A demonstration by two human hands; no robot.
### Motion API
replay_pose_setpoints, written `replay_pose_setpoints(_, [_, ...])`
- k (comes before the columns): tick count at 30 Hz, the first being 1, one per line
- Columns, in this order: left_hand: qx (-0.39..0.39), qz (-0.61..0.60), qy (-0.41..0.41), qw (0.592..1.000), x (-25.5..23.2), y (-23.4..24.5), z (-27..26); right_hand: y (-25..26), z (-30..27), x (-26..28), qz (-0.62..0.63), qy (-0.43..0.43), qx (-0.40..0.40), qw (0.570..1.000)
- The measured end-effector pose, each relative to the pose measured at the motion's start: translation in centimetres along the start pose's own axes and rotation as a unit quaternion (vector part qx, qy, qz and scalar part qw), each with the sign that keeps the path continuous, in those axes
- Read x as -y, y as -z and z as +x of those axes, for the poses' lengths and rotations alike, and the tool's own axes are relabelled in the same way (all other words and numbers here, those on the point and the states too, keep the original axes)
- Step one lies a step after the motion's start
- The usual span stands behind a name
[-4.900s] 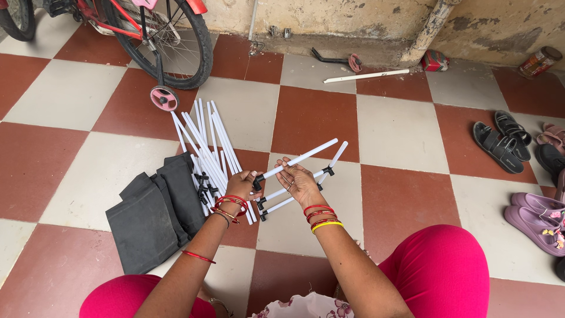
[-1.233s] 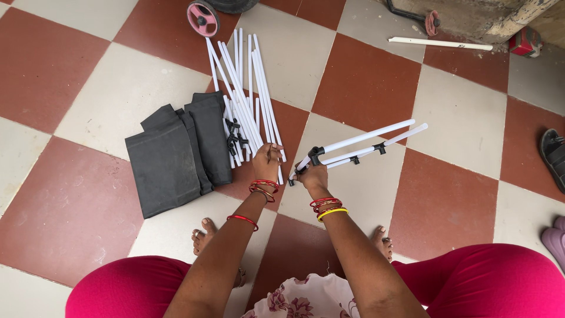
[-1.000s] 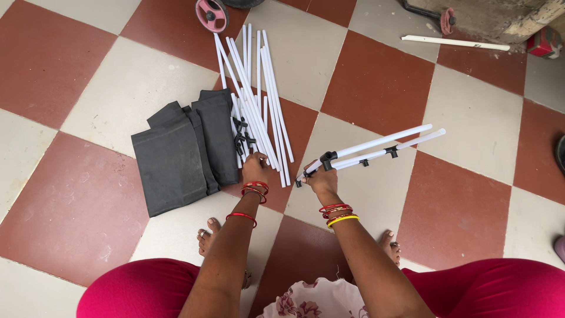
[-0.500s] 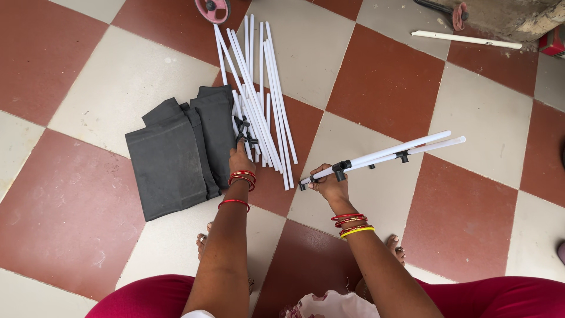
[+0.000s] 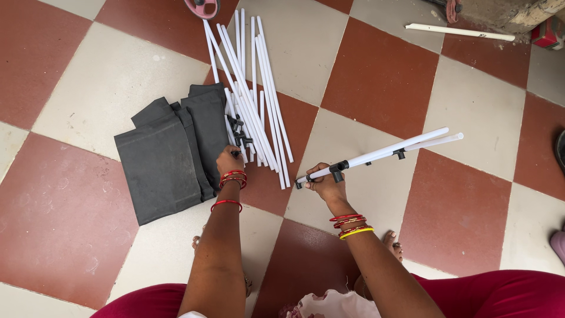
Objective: The person assembles a small white plastic rack by connecting various tubes and joint pieces by hand on the floor.
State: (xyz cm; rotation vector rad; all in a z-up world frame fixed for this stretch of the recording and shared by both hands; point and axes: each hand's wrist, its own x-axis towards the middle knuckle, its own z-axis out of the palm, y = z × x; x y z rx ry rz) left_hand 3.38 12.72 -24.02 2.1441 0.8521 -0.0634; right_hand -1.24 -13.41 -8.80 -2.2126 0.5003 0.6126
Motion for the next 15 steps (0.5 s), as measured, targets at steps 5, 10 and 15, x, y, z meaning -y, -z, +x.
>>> replay_pose_setpoints(5, [0.043, -0.105, 0.008, 0.994, -1.2, 0.8, -2.0, -0.5, 0.6, -0.9, 0.071, 0.036, -0.003, 0.997])
replay_pose_setpoints(10, [0.061, -0.13, -0.035, 0.989, -3.8, 1.6, -4.4, -1.7, 1.8, -2.8, 0.104, 0.054, -0.027, 0.993])
replay_pose_setpoints(15, [0.094, -0.179, -0.082, 0.976, -7.2, 1.6, -6.3, -2.7, 3.1, -4.1, 0.156, 0.051, -0.045, 0.985])
